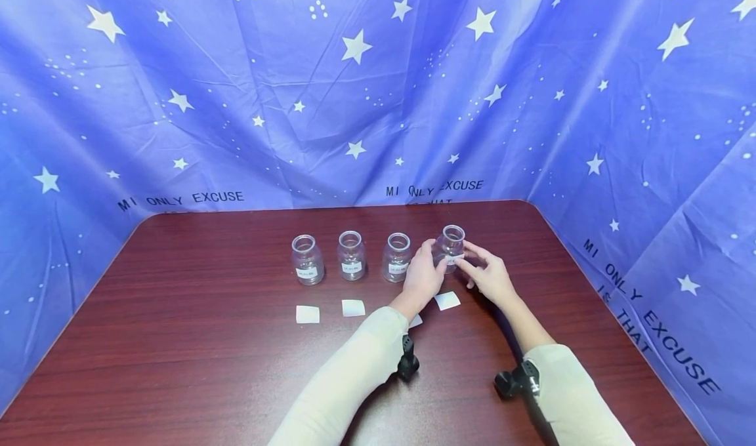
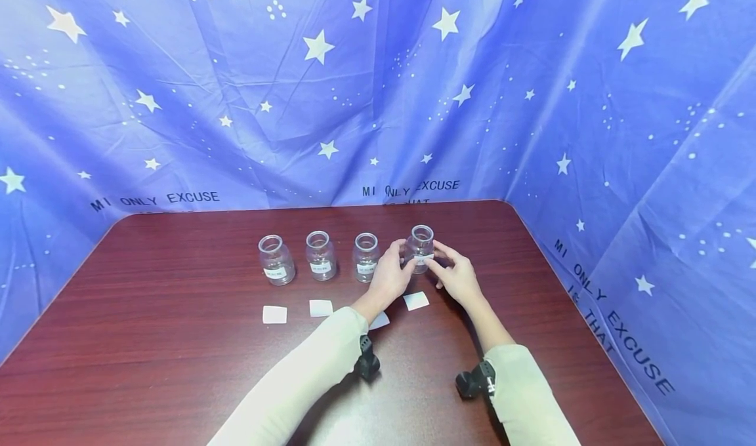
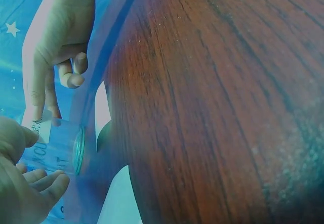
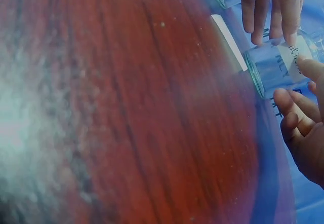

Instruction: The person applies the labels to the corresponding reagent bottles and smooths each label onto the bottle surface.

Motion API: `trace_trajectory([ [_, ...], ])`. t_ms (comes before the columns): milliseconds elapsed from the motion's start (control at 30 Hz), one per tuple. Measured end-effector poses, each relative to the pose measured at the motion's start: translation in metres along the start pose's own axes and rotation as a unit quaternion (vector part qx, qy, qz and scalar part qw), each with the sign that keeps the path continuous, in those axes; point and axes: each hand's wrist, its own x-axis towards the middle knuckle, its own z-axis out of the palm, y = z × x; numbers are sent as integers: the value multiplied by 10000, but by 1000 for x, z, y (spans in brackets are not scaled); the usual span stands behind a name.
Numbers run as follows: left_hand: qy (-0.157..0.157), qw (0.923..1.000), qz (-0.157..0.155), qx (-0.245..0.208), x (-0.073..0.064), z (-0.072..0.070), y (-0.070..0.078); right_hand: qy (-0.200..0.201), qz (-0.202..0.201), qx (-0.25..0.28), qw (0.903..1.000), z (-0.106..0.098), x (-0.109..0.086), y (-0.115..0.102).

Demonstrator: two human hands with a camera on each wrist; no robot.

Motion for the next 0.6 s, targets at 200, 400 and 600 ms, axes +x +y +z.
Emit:
trace_trajectory([
  [200, 3, 10000, -26, 14, 1, 1, -1, -107, 55, 96, 9999, -3, 0, 5],
  [400, -23, 10000, -11, -44, 3, 3, -2, -125, 235, 78, 9996, -6, 1, 10],
  [600, 4, 10000, -22, -30, 2, 4, -2, -149, 157, 172, 9996, -5, 0, 7],
])
